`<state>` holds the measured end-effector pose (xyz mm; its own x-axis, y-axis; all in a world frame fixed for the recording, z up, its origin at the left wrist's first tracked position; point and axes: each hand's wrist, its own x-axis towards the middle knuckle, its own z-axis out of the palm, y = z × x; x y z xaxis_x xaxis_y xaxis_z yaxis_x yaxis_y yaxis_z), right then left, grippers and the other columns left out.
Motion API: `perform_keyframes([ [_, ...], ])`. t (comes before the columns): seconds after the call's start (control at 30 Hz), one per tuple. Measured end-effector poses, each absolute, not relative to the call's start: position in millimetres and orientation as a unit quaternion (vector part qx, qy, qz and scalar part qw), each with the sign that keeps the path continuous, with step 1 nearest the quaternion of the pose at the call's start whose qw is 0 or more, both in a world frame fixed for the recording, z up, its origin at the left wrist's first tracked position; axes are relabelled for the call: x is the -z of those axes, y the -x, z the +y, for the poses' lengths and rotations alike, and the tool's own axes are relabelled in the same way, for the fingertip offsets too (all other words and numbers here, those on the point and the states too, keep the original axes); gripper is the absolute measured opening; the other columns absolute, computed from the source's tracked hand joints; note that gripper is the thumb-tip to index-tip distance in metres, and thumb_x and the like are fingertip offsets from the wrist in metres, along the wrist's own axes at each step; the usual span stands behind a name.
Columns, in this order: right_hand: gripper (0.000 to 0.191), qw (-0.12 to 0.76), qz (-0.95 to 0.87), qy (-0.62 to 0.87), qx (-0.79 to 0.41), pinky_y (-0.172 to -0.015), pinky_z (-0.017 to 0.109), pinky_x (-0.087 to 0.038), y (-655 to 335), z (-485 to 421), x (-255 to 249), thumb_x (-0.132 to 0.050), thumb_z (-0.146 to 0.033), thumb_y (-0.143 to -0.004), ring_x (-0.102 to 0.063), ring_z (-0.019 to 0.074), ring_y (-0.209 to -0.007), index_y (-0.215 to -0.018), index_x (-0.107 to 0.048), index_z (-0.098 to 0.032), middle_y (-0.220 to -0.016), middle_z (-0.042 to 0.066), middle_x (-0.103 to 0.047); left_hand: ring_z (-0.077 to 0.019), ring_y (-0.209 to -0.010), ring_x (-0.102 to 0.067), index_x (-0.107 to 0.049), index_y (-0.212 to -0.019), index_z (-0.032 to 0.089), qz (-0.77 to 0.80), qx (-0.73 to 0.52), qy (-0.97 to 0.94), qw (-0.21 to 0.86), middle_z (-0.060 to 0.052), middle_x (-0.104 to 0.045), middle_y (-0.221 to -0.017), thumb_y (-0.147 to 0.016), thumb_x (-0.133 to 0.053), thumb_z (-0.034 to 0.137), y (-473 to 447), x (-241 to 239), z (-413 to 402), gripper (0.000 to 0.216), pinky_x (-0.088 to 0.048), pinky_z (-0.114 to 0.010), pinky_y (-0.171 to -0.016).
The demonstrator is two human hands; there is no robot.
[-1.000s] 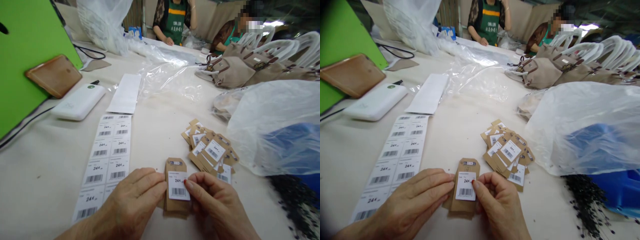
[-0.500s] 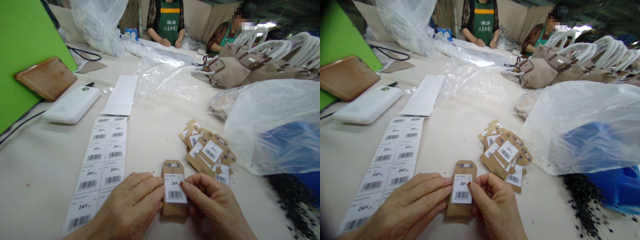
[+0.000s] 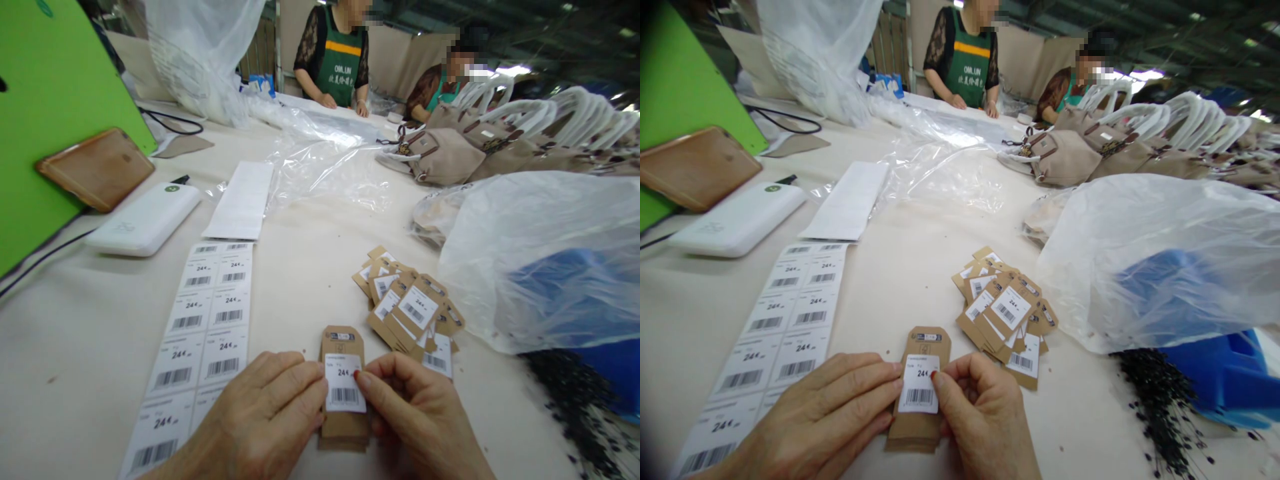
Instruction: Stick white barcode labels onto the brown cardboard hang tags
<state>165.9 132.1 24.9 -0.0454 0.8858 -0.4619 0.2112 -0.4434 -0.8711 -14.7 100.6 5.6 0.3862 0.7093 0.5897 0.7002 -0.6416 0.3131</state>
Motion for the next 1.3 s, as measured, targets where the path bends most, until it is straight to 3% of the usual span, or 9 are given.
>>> perform_keyframes([
  [0.23, 0.028, 0.289, -0.537, 0.626, -0.486, -0.041, 0.02, -0.027, -166, 131, -18, -0.063, -0.043, -0.072, -0.041, 0.0086, -0.044, -0.06, -0.057, -0.018, -0.047, -0.004, -0.049, -0.0171, -0.082, -0.063, -0.064, -0.1, 0.014, 0.431, -0.344, -0.834, -0.004, -0.007, -0.07, -0.091, -0.093, -0.042, 0.014, 12, -5, 103, 0.023, -0.055, -0.027, -0.072],
  [0.4, 0.02, 0.234, -0.647, 0.607, -0.397, -0.042, 0.02, -0.035, -168, 137, -17, -0.056, -0.033, -0.076, -0.05, 0.011, -0.044, -0.06, -0.055, -0.02, -0.05, -0.002, -0.056, -0.0194, -0.085, -0.062, -0.063, -0.1, 0.013, 0.428, -0.309, -0.849, -0.012, -0.009, -0.069, -0.096, -0.096, -0.037, 0.021, 11, -9, 100, 0.028, -0.054, -0.031, -0.072],
  [0.6, 0.014, 0.241, -0.752, 0.588, -0.174, -0.04, 0.023, -0.037, -169, 134, -13, -0.06, -0.024, -0.077, -0.055, 0.0136, -0.042, -0.066, -0.053, -0.019, -0.049, -0.002, -0.058, -0.0214, -0.087, -0.06, -0.06, -0.105, 0.012, 0.404, -0.314, -0.859, -0.006, -0.008, -0.07, -0.103, -0.095, -0.042, 0.019, 12, -5, 101, 0.022, -0.053, -0.034, -0.072],
  [0.67, 0.008, 0.281, -0.809, 0.513, -0.06, -0.048, 0.025, -0.043, -169, 128, -9, -0.057, -0.023, -0.083, -0.061, 0.0162, -0.052, -0.082, -0.06, -0.016, -0.061, 0.002, -0.065, -0.0221, -0.088, -0.059, -0.06, -0.102, 0.012, 0.403, -0.311, -0.861, 0.002, -0.008, -0.069, -0.103, -0.094, -0.042, 0.019, 12, -3, 102, 0.021, -0.052, -0.036, -0.073],
  [0.73, 0.02, 0.3, -0.86, 0.412, 0.024, -0.068, 0.03, -0.048, -171, 121, -3, -0.048, -0.018, -0.089, -0.065, 0.0204, -0.077, -0.102, -0.062, -0.013, -0.088, 0.007, -0.072, -0.0225, -0.087, -0.058, -0.061, -0.099, 0.013, 0.401, -0.306, -0.863, 0.005, -0.008, -0.069, -0.102, -0.095, -0.041, 0.019, 11, -3, 102, 0.021, -0.051, -0.037, -0.071],
  [0.83, 0.029, 0.29, -0.885, 0.357, 0.077, -0.094, 0.039, -0.037, -176, 109, 5, -0.044, -0.016, -0.092, -0.057, 0.0259, -0.105, -0.116, -0.06, -0.013, -0.116, 0.006, -0.067, -0.022, -0.085, -0.057, -0.062, -0.095, 0.014, 0.399, -0.294, -0.869, 0.007, -0.008, -0.068, -0.102, -0.095, -0.039, 0.02, 11, -4, 102, 0.024, -0.05, -0.037, -0.068],
  [1.03, 0.025, 0.275, -0.88, 0.382, 0.062, -0.093, 0.035, -0.036, -190, 106, -1, -0.052, -0.017, -0.09, -0.055, 0.0232, -0.104, -0.111, -0.063, -0.012, -0.113, 0.008, -0.067, -0.0235, -0.085, -0.056, -0.062, -0.094, 0.014, 0.405, -0.268, -0.874, 0.017, -0.007, -0.068, -0.104, -0.094, -0.042, 0.021, 11, -4, 102, 0.021, -0.048, -0.038, -0.068],
  [1.13, 0.021, 0.323, -0.829, 0.454, -0.042, -0.083, 0.03, -0.041, -176, 122, -14, -0.046, -0.019, -0.091, -0.058, 0.0189, -0.092, -0.1, -0.065, -0.014, -0.099, 0.009, -0.066, -0.0242, -0.087, -0.055, -0.061, -0.096, 0.015, 0.407, -0.251, -0.878, 0.024, -0.008, -0.067, -0.106, -0.092, -0.044, 0.019, 12, -3, 101, 0.017, -0.048, -0.04, -0.071],
  [1.3, 0.008, 0.25, -0.719, 0.604, -0.236, -0.071, 0.032, -0.04, -147, 160, -28, -0.062, -0.026, -0.075, -0.055, 0.0198, -0.076, -0.072, -0.065, -0.019, -0.077, 0.005, -0.062, -0.0252, -0.092, -0.056, -0.06, -0.093, 0.015, 0.424, -0.245, -0.87, 0.065, -0.01, -0.061, -0.102, -0.089, -0.049, 0.018, 14, -1, 100, 0.011, -0.049, -0.043, -0.078],
])
